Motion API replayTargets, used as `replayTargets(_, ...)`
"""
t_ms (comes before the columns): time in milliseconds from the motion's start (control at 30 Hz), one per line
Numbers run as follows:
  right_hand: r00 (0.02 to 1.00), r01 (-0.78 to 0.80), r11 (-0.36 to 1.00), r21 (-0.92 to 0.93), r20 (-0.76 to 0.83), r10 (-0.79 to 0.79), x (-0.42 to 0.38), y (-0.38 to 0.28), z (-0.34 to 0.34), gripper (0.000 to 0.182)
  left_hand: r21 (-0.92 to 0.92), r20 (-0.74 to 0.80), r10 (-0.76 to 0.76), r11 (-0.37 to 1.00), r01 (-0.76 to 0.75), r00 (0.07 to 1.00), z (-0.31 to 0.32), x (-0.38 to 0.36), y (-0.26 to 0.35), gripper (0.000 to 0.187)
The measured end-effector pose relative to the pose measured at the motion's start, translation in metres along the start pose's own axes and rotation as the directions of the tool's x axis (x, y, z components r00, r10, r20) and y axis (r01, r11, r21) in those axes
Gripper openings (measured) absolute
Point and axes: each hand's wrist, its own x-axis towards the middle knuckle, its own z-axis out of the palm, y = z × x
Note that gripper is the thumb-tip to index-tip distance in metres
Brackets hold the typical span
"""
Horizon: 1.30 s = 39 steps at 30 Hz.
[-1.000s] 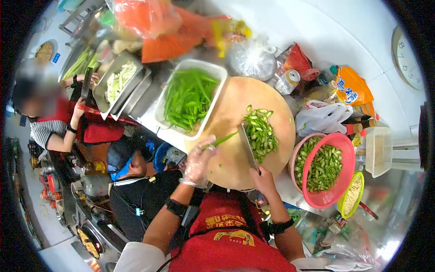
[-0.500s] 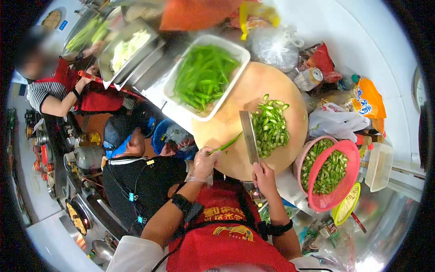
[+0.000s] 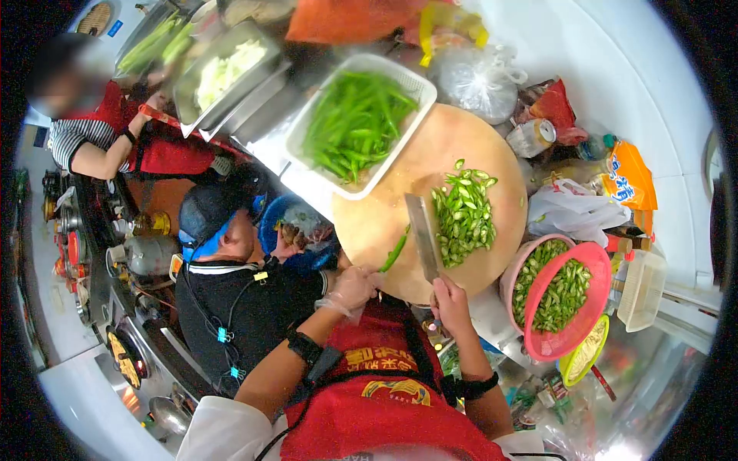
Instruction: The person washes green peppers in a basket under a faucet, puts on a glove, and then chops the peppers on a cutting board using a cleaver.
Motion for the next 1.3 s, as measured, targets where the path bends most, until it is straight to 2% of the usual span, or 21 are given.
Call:
replayTargets(67, 1.000, 0.004, 0.998, 0.062, -0.032, -0.002, -0.009, 0.006, -0.007, 0.037, -0.202, 0.024, 0.009, 0.979, -0.004, 1.000, -0.001, -0.017, 0.035, 0.028)
replayTargets(133, 0.996, -0.014, 0.987, 0.160, -0.089, 0.028, -0.016, 0.006, -0.012, 0.033, -0.138, 0.002, 0.059, 0.989, -0.059, 0.998, 0.013, -0.011, 0.040, 0.026)
replayTargets(200, 0.995, 0.004, 0.987, 0.163, -0.094, 0.011, -0.019, 0.008, -0.016, 0.031, 0.029, -0.134, 0.162, 0.987, -0.160, 0.978, 0.027, -0.005, 0.052, 0.026)
replayTargets(233, 0.994, 0.006, 0.991, 0.134, -0.109, 0.009, -0.020, 0.013, -0.019, 0.031, -0.015, -0.109, 0.049, 0.999, -0.051, 0.993, 0.030, -0.002, 0.062, 0.030)
replayTargets(267, 0.993, 0.007, 0.994, 0.105, -0.121, 0.006, -0.021, 0.017, -0.021, 0.031, -0.020, -0.114, 0.047, 0.999, -0.050, 0.992, 0.033, 0.005, 0.065, 0.030)
replayTargets(333, 0.993, 0.005, 0.996, 0.093, -0.121, 0.007, -0.024, 0.021, -0.021, 0.030, 0.194, -0.080, 0.020, 0.981, -0.004, 0.997, 0.036, 0.017, 0.066, 0.036)
replayTargets(467, 0.989, -0.008, 0.987, 0.158, -0.142, 0.030, -0.029, 0.024, -0.012, 0.029, 0.167, -0.119, 0.028, 0.986, -0.008, 0.992, 0.034, 0.023, 0.056, 0.039)
replayTargets(533, 0.991, -0.013, 0.989, 0.144, -0.132, 0.032, -0.029, 0.024, -0.009, 0.029, 0.105, -0.174, -0.141, 0.981, 0.161, 0.975, 0.031, 0.033, 0.043, 0.036)
replayTargets(567, 0.990, -0.020, 0.992, 0.127, -0.133, 0.037, -0.029, 0.024, -0.009, 0.029, 0.107, -0.178, -0.144, 0.981, 0.164, 0.973, 0.030, 0.033, 0.035, 0.036)
replayTargets(633, 0.992, -0.010, 0.992, 0.125, -0.123, 0.025, -0.028, 0.022, -0.009, 0.029, -0.138, -0.382, -0.060, 0.990, 0.007, 0.922, 0.013, 0.020, 0.031, 0.028)
replayTargets(667, 0.993, -0.001, 0.993, 0.121, -0.116, 0.015, -0.027, 0.021, -0.009, 0.029, -0.138, -0.383, -0.060, 0.990, 0.007, 0.922, 0.006, 0.016, 0.025, 0.028)
replayTargets(733, 0.993, -0.008, 0.993, 0.122, -0.112, 0.022, -0.025, 0.018, -0.009, 0.029, -0.307, -0.536, -0.097, 0.948, -0.086, 0.838, -0.009, 0.012, 0.006, 0.018)
replayTargets(800, 0.994, -0.011, 0.992, 0.123, -0.107, 0.025, -0.022, 0.014, -0.009, 0.029, -0.468, -0.609, -0.107, 0.848, -0.247, 0.786, -0.026, 0.025, -0.034, 0.012)
replayTargets(833, 0.994, 0.004, 0.995, 0.103, -0.107, 0.007, -0.021, 0.013, -0.009, 0.029, -0.228, -0.690, -0.051, 0.962, -0.150, 0.722, -0.044, 0.019, -0.029, 0.014)
replayTargets(867, 0.994, 0.019, 0.997, 0.080, -0.104, -0.010, -0.021, 0.011, -0.008, 0.029, -0.204, -0.692, -0.101, 0.977, -0.059, 0.715, -0.054, 0.012, -0.021, 0.017)
replayTargets(1033, 0.997, -0.010, 0.995, 0.100, -0.080, 0.018, -0.015, 0.009, -0.002, 0.030, -0.272, -0.588, 0.006, 0.940, -0.205, 0.809, -0.043, 0.004, 0.002, 0.017)
replayTargets(1067, 0.998, -0.020, 0.995, 0.102, -0.065, 0.027, -0.012, 0.011, -0.002, 0.031, -0.170, -0.632, 0.092, 0.952, -0.254, 0.770, -0.035, 0.000, 0.016, 0.016)
replayTargets(1133, 0.998, -0.012, 0.996, 0.084, -0.061, 0.017, -0.003, 0.011, -0.001, 0.031, -0.400, -0.515, 0.039, 0.873, -0.280, 0.856, -0.011, -0.002, 0.028, 0.016)
replayTargets(1167, 0.999, -0.002, 0.997, 0.072, -0.052, 0.006, 0.001, 0.009, -0.001, 0.031, -0.229, -0.456, 0.075, 0.953, -0.198, 0.887, 0.008, 0.012, 0.005, 0.019)
replayTargets(1267, 0.991, -0.019, 0.986, 0.168, -0.124, 0.040, 0.009, -0.011, 0.005, 0.033, -0.228, -0.344, 0.113, 0.953, -0.200, 0.932, 0.027, 0.007, 0.041, 0.023)
replayTargets(1300, 0.988, -0.050, 0.979, 0.197, -0.137, 0.078, 0.013, -0.014, 0.006, 0.034, -0.214, -0.342, 0.182, 0.940, -0.265, 0.922, 0.027, 0.008, 0.052, 0.026)
